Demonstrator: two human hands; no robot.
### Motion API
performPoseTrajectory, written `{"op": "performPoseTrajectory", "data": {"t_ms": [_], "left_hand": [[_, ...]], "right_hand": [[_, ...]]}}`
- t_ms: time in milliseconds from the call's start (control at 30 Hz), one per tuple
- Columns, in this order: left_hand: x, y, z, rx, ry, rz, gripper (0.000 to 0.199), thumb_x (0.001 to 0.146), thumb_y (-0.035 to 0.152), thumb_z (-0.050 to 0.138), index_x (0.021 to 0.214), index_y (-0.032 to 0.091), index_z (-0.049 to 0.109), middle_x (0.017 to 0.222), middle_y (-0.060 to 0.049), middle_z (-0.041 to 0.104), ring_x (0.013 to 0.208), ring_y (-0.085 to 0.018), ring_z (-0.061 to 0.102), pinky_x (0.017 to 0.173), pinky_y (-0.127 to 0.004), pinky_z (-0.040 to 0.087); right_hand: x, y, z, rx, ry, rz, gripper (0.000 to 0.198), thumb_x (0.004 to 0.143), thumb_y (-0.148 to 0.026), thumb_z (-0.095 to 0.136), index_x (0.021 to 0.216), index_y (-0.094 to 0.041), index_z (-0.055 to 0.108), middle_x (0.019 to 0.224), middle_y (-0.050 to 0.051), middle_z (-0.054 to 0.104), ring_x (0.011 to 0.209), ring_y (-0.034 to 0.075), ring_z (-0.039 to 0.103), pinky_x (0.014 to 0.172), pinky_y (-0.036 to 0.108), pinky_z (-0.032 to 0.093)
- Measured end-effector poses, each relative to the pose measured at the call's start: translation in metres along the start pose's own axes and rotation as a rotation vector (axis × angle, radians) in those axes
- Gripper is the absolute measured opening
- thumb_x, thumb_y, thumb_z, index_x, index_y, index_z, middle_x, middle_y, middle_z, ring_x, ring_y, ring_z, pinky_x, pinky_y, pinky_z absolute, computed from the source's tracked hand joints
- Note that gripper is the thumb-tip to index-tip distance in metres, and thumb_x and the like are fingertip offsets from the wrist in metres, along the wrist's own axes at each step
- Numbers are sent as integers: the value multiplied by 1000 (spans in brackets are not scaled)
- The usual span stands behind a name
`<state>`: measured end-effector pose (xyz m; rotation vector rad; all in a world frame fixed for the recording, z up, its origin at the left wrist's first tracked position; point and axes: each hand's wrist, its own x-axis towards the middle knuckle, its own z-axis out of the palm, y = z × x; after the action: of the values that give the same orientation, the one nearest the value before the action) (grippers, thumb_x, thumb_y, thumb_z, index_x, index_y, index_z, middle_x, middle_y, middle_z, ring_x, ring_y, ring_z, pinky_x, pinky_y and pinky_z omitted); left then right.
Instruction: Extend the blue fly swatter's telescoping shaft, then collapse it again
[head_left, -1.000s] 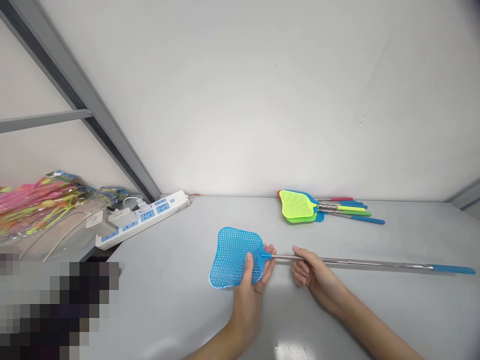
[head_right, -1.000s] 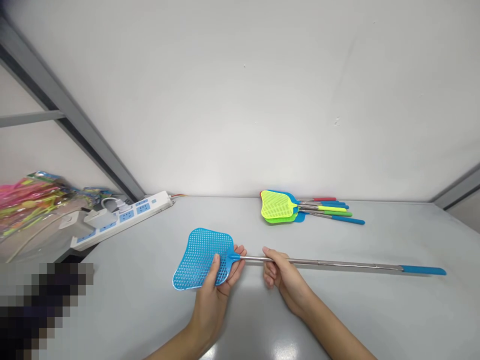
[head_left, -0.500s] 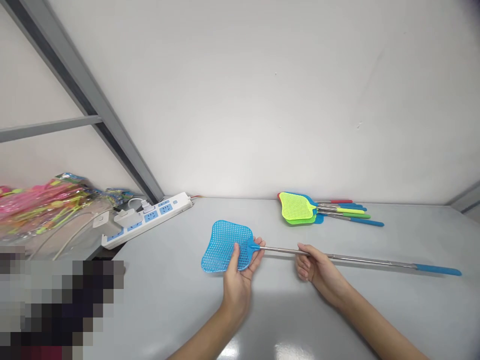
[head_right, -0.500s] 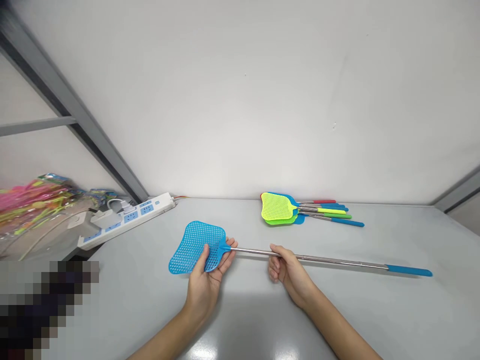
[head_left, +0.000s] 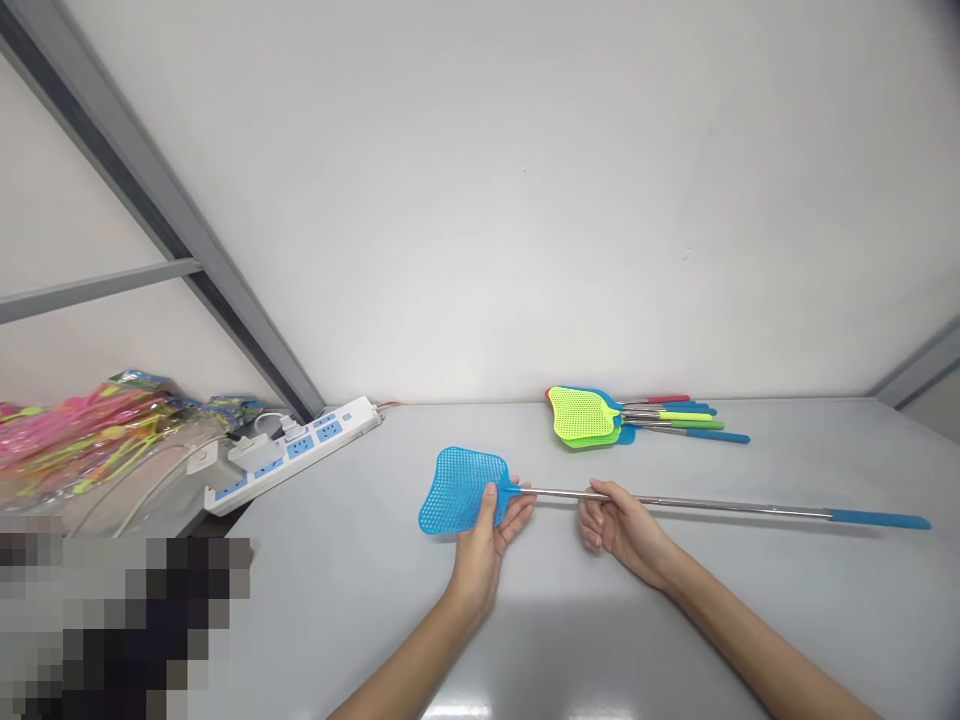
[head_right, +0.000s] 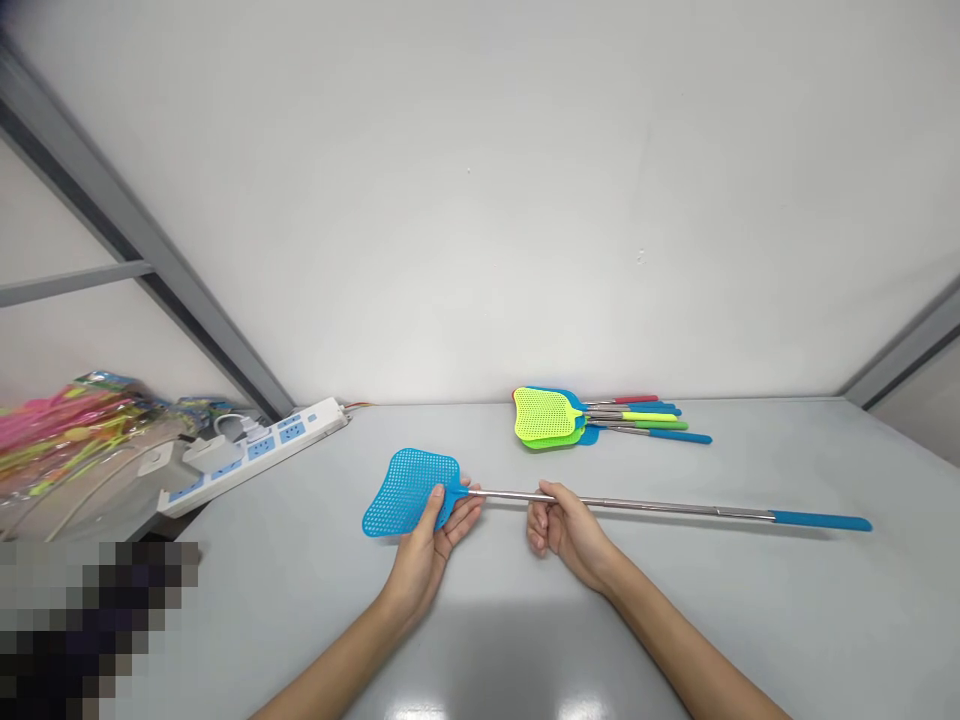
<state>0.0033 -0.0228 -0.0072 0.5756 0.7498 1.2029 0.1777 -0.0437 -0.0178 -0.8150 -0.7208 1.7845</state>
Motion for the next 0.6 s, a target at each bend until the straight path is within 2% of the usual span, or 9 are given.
{"op": "performPoseTrajectory", "data": {"t_ms": [267,600], "left_hand": [[0,-2,-1,65,-89,-62,36,76,39,45,94,11,57,96,-13,61,91,-24,56,88,-40,37],[4,0,-2,85,-31,-85,36,76,40,45,86,9,59,83,-12,64,83,-23,59,84,-38,39]], "right_hand": [[0,-2,1,-19,-24,16,39,79,-40,35,50,-16,46,52,-1,40,48,12,42,51,27,31],[1,-3,2,-29,-39,28,38,79,-37,36,51,-15,48,52,0,41,49,13,43,52,28,31]]}}
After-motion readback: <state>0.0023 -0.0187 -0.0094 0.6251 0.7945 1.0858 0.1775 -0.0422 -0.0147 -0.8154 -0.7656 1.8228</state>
